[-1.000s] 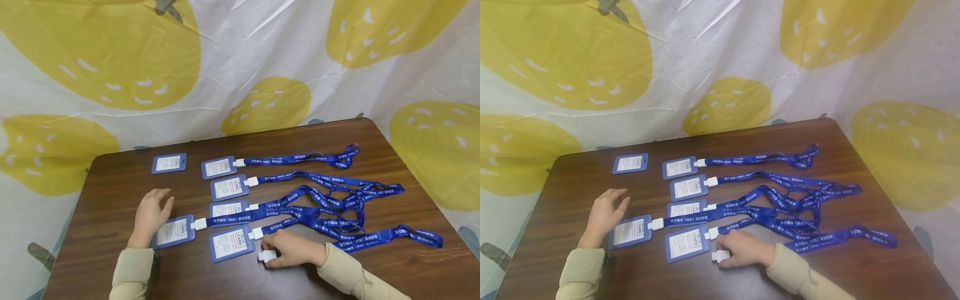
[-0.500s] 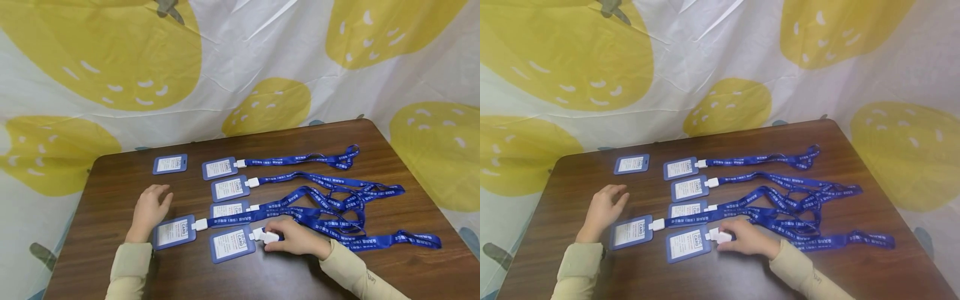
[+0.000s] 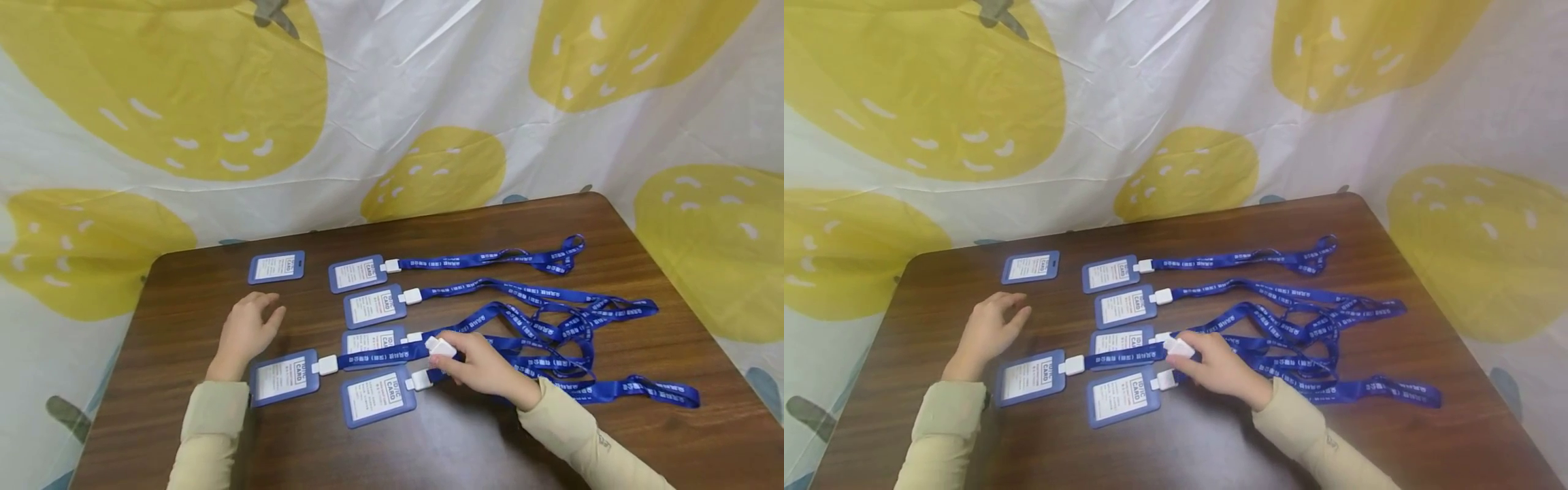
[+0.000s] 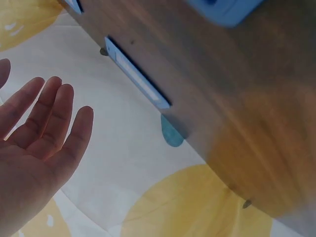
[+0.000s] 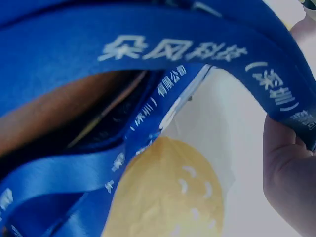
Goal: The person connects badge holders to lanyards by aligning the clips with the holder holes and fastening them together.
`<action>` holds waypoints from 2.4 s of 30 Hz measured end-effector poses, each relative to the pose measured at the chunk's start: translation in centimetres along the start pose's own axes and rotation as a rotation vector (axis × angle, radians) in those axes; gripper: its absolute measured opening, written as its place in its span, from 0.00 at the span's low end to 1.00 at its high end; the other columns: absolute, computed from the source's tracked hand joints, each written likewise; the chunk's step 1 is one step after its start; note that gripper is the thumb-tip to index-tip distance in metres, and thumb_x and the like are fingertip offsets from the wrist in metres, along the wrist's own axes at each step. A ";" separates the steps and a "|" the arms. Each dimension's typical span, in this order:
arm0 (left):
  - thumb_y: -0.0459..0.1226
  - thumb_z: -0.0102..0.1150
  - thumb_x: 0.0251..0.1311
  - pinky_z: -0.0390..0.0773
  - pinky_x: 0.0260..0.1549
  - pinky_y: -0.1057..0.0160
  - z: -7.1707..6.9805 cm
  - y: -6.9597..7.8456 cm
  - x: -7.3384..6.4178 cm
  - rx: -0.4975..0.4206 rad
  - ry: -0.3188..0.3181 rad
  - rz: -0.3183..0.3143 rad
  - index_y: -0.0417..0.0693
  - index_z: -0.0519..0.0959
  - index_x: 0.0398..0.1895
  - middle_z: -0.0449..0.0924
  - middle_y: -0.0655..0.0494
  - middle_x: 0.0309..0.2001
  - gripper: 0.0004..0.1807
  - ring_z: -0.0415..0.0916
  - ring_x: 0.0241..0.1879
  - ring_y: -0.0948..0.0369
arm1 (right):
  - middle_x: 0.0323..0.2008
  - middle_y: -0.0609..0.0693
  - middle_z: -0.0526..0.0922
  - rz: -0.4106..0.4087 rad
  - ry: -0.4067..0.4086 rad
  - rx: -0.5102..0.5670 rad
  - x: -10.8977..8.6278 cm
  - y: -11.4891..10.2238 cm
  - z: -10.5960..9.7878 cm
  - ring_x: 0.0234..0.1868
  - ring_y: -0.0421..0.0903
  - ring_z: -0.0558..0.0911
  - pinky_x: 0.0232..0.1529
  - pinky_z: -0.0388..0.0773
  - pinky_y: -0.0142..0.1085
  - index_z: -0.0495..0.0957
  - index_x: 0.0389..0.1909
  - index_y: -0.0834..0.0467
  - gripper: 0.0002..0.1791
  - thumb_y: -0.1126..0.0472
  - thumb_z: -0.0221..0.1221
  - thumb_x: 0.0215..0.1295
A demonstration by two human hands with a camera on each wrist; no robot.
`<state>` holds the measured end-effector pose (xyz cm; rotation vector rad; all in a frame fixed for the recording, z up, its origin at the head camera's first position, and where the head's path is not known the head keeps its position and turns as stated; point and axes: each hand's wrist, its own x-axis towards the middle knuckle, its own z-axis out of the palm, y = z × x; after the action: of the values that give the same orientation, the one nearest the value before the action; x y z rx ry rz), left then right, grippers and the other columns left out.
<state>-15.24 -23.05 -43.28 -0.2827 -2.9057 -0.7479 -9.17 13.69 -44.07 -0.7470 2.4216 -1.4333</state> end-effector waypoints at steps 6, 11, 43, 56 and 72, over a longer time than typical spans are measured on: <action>0.35 0.51 0.59 0.67 0.47 0.42 -0.6 -0.5 2.0 0.038 -0.063 -0.014 0.28 0.73 0.49 0.73 0.31 0.48 0.19 0.69 0.50 0.38 | 0.18 0.44 0.72 -0.026 0.035 0.018 0.6 -0.4 -0.6 0.13 0.36 0.70 0.13 0.70 0.32 0.74 0.32 0.57 0.04 0.60 0.55 0.63; 0.35 0.49 0.60 0.66 0.48 0.41 -0.4 -1.5 3.3 0.049 -0.142 -0.048 0.27 0.71 0.51 0.71 0.29 0.50 0.21 0.66 0.52 0.37 | 0.19 0.47 0.73 -0.009 0.034 0.031 1.0 -1.0 -0.7 0.14 0.38 0.71 0.14 0.69 0.31 0.74 0.32 0.57 0.05 0.60 0.55 0.64; 0.44 0.50 0.61 0.48 0.51 0.29 2.2 -5.6 11.0 0.228 -0.453 -0.204 0.37 0.49 0.67 0.46 0.32 0.66 0.36 0.41 0.63 0.34 | 0.17 0.47 0.72 -0.023 0.067 0.103 4.2 -1.0 -2.0 0.14 0.40 0.71 0.13 0.70 0.32 0.73 0.36 0.60 0.05 0.63 0.52 0.66; 0.50 0.64 0.48 0.62 0.46 0.35 2.6 -5.6 11.1 0.243 -0.356 -0.175 0.30 0.61 0.60 0.59 0.27 0.53 0.43 0.53 0.53 0.36 | 0.18 0.49 0.75 -0.010 0.094 0.070 5.5 -1.8 -2.6 0.15 0.46 0.75 0.15 0.70 0.31 0.79 0.32 0.60 0.07 0.59 0.59 0.60; 0.41 0.63 0.51 0.62 0.51 0.41 2.4 -5.6 10.9 0.069 -0.409 -0.142 0.33 0.66 0.57 0.64 0.28 0.55 0.33 0.57 0.53 0.35 | 0.16 0.54 0.74 0.100 0.136 0.091 5.6 -1.5 -2.4 0.13 0.41 0.69 0.14 0.64 0.30 0.82 0.34 0.60 0.11 0.56 0.63 0.55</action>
<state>-27.26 -25.06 -46.12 -0.2487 -3.3606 -0.6744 -14.43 11.91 -41.26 -0.5158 2.4351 -1.5895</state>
